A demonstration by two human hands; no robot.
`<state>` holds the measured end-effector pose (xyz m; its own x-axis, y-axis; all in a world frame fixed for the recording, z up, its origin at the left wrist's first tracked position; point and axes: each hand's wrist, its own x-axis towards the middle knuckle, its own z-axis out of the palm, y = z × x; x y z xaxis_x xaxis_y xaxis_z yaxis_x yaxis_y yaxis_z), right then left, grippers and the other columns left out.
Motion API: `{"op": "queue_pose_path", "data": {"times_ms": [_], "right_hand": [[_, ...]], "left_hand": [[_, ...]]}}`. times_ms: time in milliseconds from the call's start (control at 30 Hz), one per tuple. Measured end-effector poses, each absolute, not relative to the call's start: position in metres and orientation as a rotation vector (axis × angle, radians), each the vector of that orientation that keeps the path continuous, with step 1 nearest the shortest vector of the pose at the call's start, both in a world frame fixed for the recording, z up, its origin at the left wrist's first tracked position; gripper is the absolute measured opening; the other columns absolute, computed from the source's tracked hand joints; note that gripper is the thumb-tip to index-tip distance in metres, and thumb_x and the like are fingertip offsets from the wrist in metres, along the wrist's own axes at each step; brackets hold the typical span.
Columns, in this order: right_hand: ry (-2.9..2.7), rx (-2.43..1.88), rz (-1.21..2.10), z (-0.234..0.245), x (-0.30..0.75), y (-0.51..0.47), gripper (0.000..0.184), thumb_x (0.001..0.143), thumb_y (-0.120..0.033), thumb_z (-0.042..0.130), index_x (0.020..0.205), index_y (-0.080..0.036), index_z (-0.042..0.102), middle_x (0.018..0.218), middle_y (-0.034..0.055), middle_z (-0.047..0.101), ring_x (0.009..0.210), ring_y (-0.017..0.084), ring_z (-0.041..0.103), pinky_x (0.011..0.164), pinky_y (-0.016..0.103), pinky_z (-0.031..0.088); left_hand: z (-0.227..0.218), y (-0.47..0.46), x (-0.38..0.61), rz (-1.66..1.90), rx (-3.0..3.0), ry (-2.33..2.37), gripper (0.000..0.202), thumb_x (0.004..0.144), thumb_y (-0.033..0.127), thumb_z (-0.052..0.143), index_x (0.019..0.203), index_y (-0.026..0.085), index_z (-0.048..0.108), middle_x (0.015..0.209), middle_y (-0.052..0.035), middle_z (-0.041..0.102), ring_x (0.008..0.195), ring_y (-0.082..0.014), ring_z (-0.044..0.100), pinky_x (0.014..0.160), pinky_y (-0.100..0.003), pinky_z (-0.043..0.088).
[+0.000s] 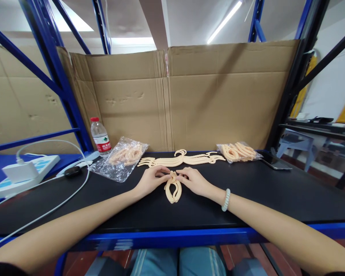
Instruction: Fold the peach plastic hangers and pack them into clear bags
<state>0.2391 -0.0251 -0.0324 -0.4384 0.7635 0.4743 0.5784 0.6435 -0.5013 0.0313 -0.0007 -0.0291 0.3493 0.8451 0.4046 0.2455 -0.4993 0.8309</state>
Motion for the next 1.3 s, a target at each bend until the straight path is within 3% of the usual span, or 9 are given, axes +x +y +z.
{"op": "queue_pose_path", "data": {"times_ms": [133,233,367,567,867,1133,1233,1300], "right_hand": [[-2.272,-0.941,0.246,-0.029,0.245,-0.036,0.026,0.093,-0.031,0.051,0.111,-0.022,0.067,0.093,0.0064,0.067,0.086,0.020,0.057,0.079,0.033,0.047],[-2.382,-0.830,0.189,-0.027,0.248,-0.043,0.023,0.091,-0.030,0.055,0.108,-0.022,0.068,0.096,0.0069,0.066,0.092,0.020,0.056,0.084,0.034,0.047],[-2.400,-0.844,0.156,-0.026,0.247,-0.046,0.022,0.091,-0.029,0.055,0.107,-0.022,0.069,0.096,0.0076,0.065,0.090,0.020,0.057,0.083,0.035,0.049],[-2.404,-0.887,0.160,-0.024,0.245,-0.047,0.024,0.091,-0.028,0.056,0.111,-0.024,0.068,0.099,0.0080,0.064,0.093,0.020,0.057,0.085,0.036,0.049],[-2.390,-0.870,0.157,-0.028,0.248,-0.040,0.022,0.092,-0.027,0.053,0.107,-0.024,0.070,0.102,0.0078,0.063,0.094,0.020,0.058,0.086,0.037,0.049],[-2.344,-0.852,0.123,-0.029,0.251,-0.032,0.026,0.093,-0.025,0.050,0.114,-0.023,0.065,0.101,0.0079,0.066,0.095,0.021,0.059,0.087,0.038,0.049],[-2.249,-0.946,-0.024,-0.029,0.271,-0.011,0.025,0.093,-0.024,0.049,0.111,-0.020,0.065,0.102,0.0094,0.068,0.098,0.023,0.060,0.090,0.042,0.048],[-2.217,-1.072,-0.148,-0.030,0.290,0.006,0.026,0.091,-0.021,0.048,0.111,-0.018,0.064,0.107,0.0114,0.067,0.103,0.025,0.059,0.093,0.045,0.046]], "left_hand": [[-0.017,-0.011,0.023,1.057,2.116,0.870,0.019,0.076,0.035,0.068,0.088,0.021,0.073,0.091,-0.0063,0.074,0.089,-0.0235,0.068,0.083,-0.035,0.053],[-0.009,-0.018,0.015,0.869,2.463,0.748,0.038,0.074,0.039,0.071,0.108,0.023,0.069,0.111,-0.0083,0.070,0.105,-0.0271,0.063,0.095,-0.038,0.046],[-0.007,-0.020,0.010,0.665,2.729,0.644,0.052,0.075,0.047,0.069,0.121,0.023,0.062,0.122,-0.0110,0.064,0.112,-0.0280,0.060,0.097,-0.038,0.044],[-0.009,-0.017,0.011,0.624,2.769,0.628,0.060,0.069,0.048,0.074,0.122,0.024,0.062,0.124,-0.0118,0.061,0.115,-0.0289,0.056,0.101,-0.039,0.041],[-0.014,-0.012,0.012,0.615,2.725,0.644,0.059,0.073,0.046,0.071,0.126,0.024,0.059,0.130,-0.0112,0.057,0.120,-0.0282,0.052,0.105,-0.039,0.037],[-0.017,-0.009,0.012,0.713,2.655,0.661,0.065,0.070,0.045,0.074,0.128,0.022,0.056,0.133,-0.0129,0.054,0.123,-0.0295,0.049,0.107,-0.043,0.035],[-0.015,-0.008,0.011,0.900,2.518,0.732,0.056,0.073,0.041,0.071,0.125,0.024,0.058,0.133,-0.0111,0.054,0.124,-0.0289,0.047,0.107,-0.043,0.035],[-0.013,-0.006,0.011,1.023,2.396,0.814,0.043,0.077,0.039,0.066,0.118,0.024,0.062,0.125,-0.0098,0.059,0.117,-0.0275,0.053,0.100,-0.042,0.041]]}}
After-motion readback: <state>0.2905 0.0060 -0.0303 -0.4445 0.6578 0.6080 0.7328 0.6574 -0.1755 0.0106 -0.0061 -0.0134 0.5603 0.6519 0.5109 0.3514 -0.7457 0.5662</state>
